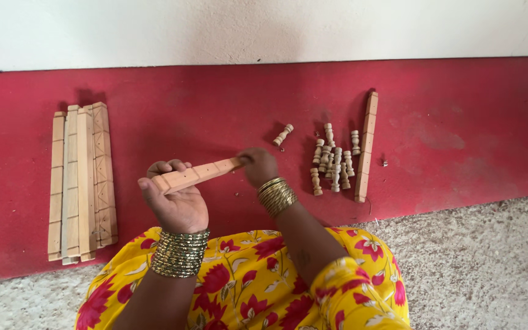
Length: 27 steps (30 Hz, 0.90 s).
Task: The person sits on the floor and inserts small turned wooden pegs one at a time into holes along a long wooden bar, then sets the bar aside with stacks of similar wooden bars. Loose pegs and finished bars lie on the red mat beside them.
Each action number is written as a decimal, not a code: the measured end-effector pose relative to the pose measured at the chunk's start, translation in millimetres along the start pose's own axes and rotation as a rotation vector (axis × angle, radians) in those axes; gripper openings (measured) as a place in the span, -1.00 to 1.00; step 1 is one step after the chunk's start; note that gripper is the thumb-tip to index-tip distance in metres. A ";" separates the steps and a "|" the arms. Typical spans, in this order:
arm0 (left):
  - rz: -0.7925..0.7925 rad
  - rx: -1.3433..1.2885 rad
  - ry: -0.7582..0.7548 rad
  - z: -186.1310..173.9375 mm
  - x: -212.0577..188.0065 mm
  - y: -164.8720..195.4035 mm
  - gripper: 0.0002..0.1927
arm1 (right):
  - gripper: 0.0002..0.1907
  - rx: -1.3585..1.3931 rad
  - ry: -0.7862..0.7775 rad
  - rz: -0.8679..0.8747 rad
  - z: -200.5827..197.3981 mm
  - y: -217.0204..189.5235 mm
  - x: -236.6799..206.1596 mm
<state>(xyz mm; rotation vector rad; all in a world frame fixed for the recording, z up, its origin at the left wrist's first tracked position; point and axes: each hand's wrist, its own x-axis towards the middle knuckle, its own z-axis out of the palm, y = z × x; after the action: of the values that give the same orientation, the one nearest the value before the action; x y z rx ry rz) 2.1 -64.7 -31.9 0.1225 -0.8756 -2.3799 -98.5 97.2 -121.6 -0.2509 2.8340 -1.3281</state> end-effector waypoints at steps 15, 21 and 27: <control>-0.046 0.137 0.009 -13.9 21.1 -1.5 -0.33 | -0.85 0.373 -0.076 -0.363 -4.2 -90.8 -45.1; -0.094 0.086 0.074 -28.4 43.1 0.5 -0.27 | -0.85 0.024 0.010 0.170 15.3 27.6 10.7; 0.005 0.152 -0.068 -10.2 22.4 -15.2 -0.27 | -0.88 0.021 0.073 0.195 18.9 44.8 15.0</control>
<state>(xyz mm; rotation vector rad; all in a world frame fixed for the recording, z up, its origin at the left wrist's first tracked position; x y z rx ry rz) -21.0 -73.8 -46.7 0.1002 -1.0874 -2.3230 -118.5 108.8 -167.0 0.0745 2.8124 -1.3520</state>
